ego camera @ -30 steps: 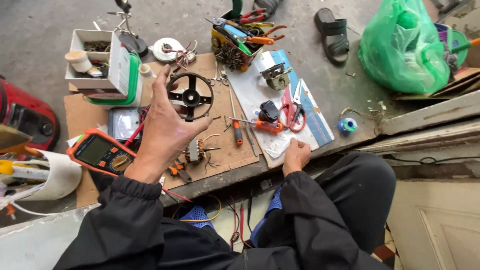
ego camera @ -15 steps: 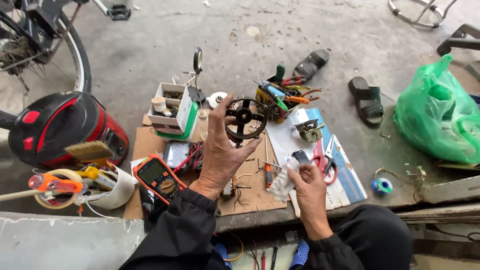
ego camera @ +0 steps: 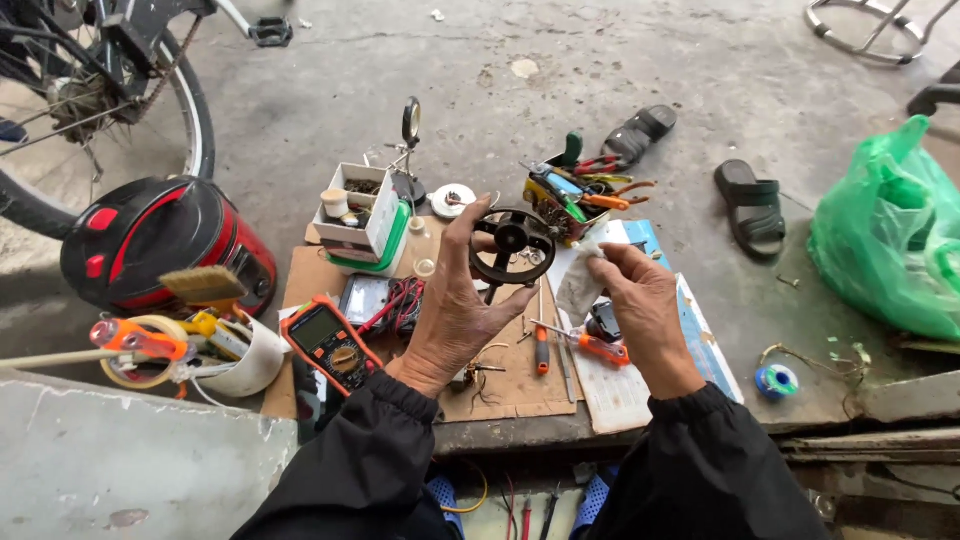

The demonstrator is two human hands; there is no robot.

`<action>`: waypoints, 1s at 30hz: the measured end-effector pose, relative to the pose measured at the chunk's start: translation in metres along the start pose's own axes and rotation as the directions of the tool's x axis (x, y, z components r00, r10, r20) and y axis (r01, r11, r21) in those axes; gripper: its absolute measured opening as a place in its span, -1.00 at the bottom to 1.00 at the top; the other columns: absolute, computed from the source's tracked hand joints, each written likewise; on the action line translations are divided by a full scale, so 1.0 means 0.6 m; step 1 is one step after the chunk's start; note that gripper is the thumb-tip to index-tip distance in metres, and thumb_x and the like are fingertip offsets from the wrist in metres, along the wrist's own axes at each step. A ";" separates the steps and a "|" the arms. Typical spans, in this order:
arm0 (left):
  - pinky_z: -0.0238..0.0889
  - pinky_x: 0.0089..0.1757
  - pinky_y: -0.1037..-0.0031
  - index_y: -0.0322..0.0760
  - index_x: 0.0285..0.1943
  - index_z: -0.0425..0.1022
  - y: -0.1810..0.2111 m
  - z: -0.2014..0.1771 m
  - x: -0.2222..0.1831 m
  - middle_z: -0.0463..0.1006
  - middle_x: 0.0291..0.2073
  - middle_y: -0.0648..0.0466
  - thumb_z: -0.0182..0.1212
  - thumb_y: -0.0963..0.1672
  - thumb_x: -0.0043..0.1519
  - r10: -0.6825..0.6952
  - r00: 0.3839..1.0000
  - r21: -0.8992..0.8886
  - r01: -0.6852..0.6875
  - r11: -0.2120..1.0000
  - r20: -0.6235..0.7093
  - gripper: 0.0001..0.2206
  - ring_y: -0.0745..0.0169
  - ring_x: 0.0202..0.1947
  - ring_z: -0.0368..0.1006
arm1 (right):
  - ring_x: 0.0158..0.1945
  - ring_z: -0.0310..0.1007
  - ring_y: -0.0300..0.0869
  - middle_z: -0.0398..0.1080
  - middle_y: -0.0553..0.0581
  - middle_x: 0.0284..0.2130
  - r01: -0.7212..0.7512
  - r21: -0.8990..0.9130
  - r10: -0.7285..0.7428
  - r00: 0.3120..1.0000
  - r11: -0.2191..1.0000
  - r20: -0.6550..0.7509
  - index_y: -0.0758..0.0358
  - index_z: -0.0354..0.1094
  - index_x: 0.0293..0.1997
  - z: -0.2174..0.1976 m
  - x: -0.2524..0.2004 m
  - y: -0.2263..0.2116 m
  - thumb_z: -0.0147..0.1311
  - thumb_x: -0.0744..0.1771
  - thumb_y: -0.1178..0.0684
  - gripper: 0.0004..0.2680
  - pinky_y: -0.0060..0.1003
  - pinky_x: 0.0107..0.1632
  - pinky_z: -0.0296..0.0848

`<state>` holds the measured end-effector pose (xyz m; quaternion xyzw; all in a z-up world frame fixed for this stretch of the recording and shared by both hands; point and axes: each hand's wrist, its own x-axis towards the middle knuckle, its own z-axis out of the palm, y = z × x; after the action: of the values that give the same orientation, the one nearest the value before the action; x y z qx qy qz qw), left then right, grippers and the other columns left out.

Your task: Finalizing the assembly of a small electric motor by adjusting the stator and rotor components using hand tools.

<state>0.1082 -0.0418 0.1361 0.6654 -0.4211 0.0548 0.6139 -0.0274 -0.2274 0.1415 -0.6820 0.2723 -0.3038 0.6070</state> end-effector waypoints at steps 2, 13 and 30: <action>0.70 -0.01 0.09 -0.11 0.70 0.05 -0.008 0.000 -0.004 0.29 0.50 -0.23 0.66 -0.21 0.08 -0.008 1.000 0.008 0.008 1.000 0.014 0.00 -0.31 0.15 0.63 | -0.07 0.50 -0.27 0.61 0.11 -0.18 -0.005 -0.023 0.005 1.000 1.000 -0.001 0.24 0.60 0.18 0.002 -0.002 0.014 0.27 0.43 0.06 -0.80 -0.25 0.11 0.56; 0.71 -0.02 0.12 -0.06 0.70 0.07 -0.047 -0.002 -0.001 0.25 0.53 -0.19 0.64 -0.19 0.09 -0.052 0.997 0.054 0.049 0.997 0.055 -0.02 -0.28 0.16 0.63 | -0.22 0.51 -0.30 0.60 0.06 -0.28 -0.080 -0.084 0.082 0.997 0.993 0.014 0.12 0.65 0.15 0.026 0.037 0.066 0.32 0.42 -0.03 -0.80 -0.29 -0.03 0.56; 0.68 0.05 0.22 -0.14 0.70 0.03 -0.038 0.002 0.003 0.20 0.60 -0.18 0.58 -0.21 0.10 -0.065 0.988 0.105 0.051 0.993 0.137 -0.03 -0.23 0.20 0.60 | -0.22 0.46 -0.30 0.60 0.06 -0.30 -0.129 -0.036 0.129 0.992 0.991 -0.001 0.12 0.66 0.07 0.032 0.021 0.020 0.26 0.44 -0.04 -0.84 -0.34 -0.05 0.54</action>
<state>0.1231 -0.0465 0.1196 0.7098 -0.4404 0.0109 0.5497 -0.0046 -0.2256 0.1292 -0.6739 0.3208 -0.2585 0.6133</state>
